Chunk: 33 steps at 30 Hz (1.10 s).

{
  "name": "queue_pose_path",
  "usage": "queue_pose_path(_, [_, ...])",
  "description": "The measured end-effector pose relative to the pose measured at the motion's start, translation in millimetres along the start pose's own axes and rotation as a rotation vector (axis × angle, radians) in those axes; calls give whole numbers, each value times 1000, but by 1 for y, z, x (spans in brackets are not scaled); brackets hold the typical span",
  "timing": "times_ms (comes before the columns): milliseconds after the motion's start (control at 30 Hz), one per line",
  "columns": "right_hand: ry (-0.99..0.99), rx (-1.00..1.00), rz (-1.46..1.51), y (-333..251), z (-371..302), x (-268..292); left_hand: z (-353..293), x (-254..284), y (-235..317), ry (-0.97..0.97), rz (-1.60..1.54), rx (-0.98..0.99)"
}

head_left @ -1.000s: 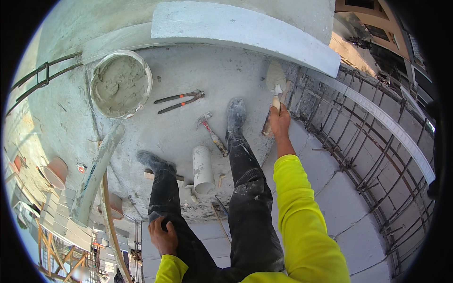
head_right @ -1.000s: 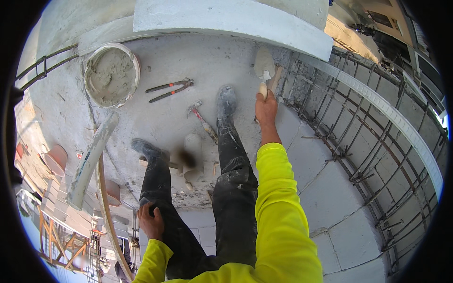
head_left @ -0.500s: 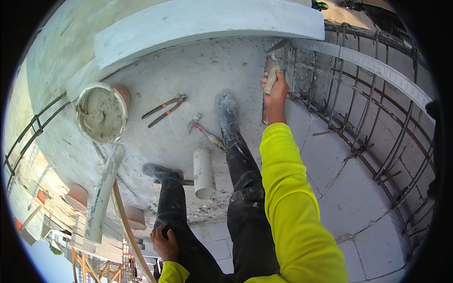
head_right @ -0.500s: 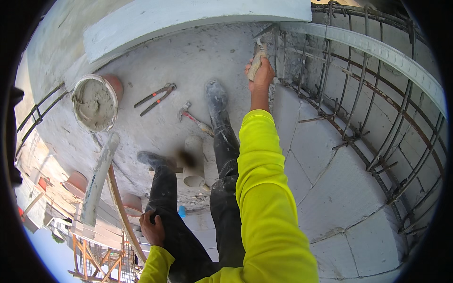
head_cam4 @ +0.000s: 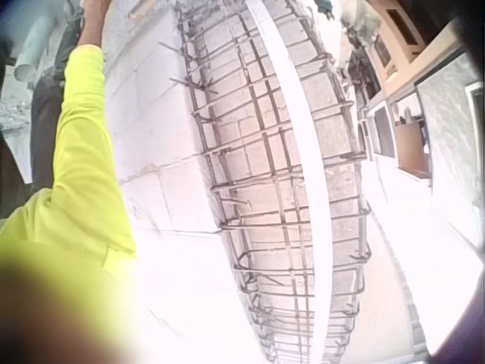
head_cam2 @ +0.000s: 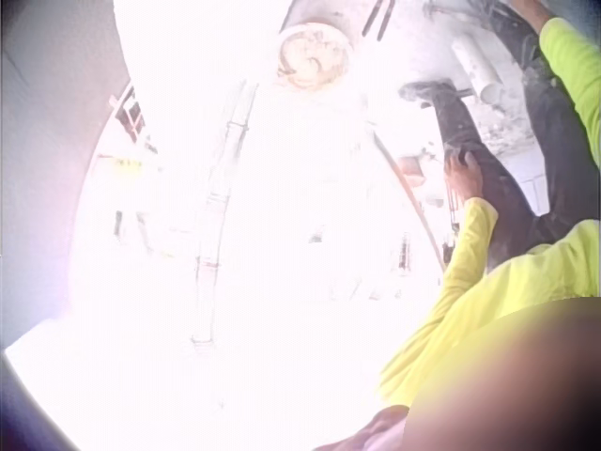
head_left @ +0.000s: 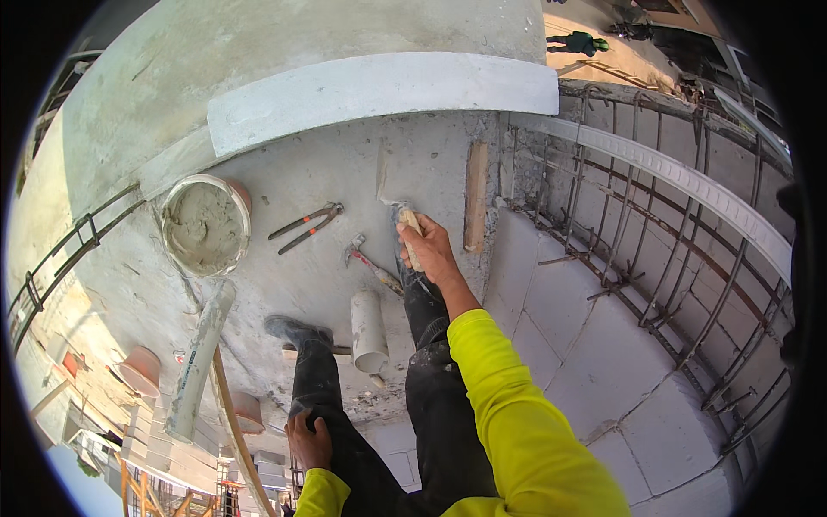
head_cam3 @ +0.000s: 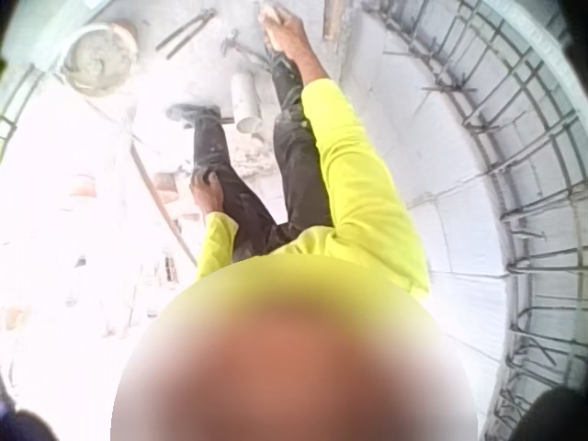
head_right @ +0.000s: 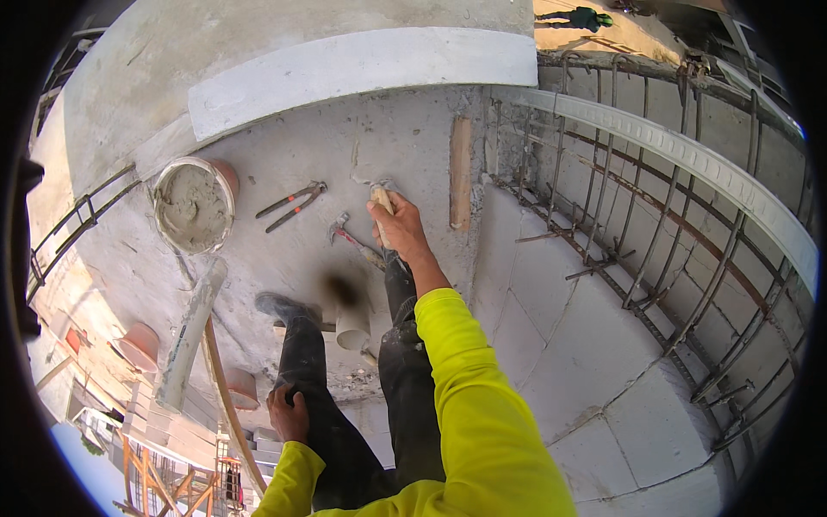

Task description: The person applies mortar to a concrete ledge using a trowel, places a white stone slab, and repeatedly checks and adjusts its level with a spirit level and hammer. The person also smooths the mortar around the slab edges.

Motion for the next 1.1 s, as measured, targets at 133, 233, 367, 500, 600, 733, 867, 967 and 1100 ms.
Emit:
queue_pose_path(133, [18, 2, -307, -43, -130, -19, 6, 39, 21, 100, -82, -133])
queue_pose_path(233, [76, 133, -494, -99, -225, -32, 12, 87, 81, 180, -92, -409])
queue_pose_path(367, [159, 250, -595, -199, -258, -29, 50, 150, 205, 247, -83, -655])
queue_pose_path(500, [137, 581, -552, -357, -143, -15, 121, 184, 364, 338, 14, -777])
queue_pose_path(600, [180, 676, -632, -469, -25, 10, 175, 180, 477, 391, 144, -802])
queue_pose_path(733, [237, 521, -916, -551, 92, 52, 234, 142, 559, 204, 281, -638])
queue_pose_path(867, [227, 256, -1035, -545, 172, 112, 253, 123, 570, 94, 321, -545])
queue_pose_path(967, [207, 194, -1127, -516, 217, 155, 256, 122, 569, 72, 294, -550])
queue_pose_path(1100, [207, 161, -1239, -467, 252, 196, 261, 120, 570, 39, 282, -529])
Point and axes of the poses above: each hand's wrist, its own z-axis towards the middle knuckle, its own x-axis out of the back of the hand, y = z × x, the point moved 10 cm from there along z, towards the middle knuckle, and after that the axes turned 11 degrees about -y, right-handed, at the moved point
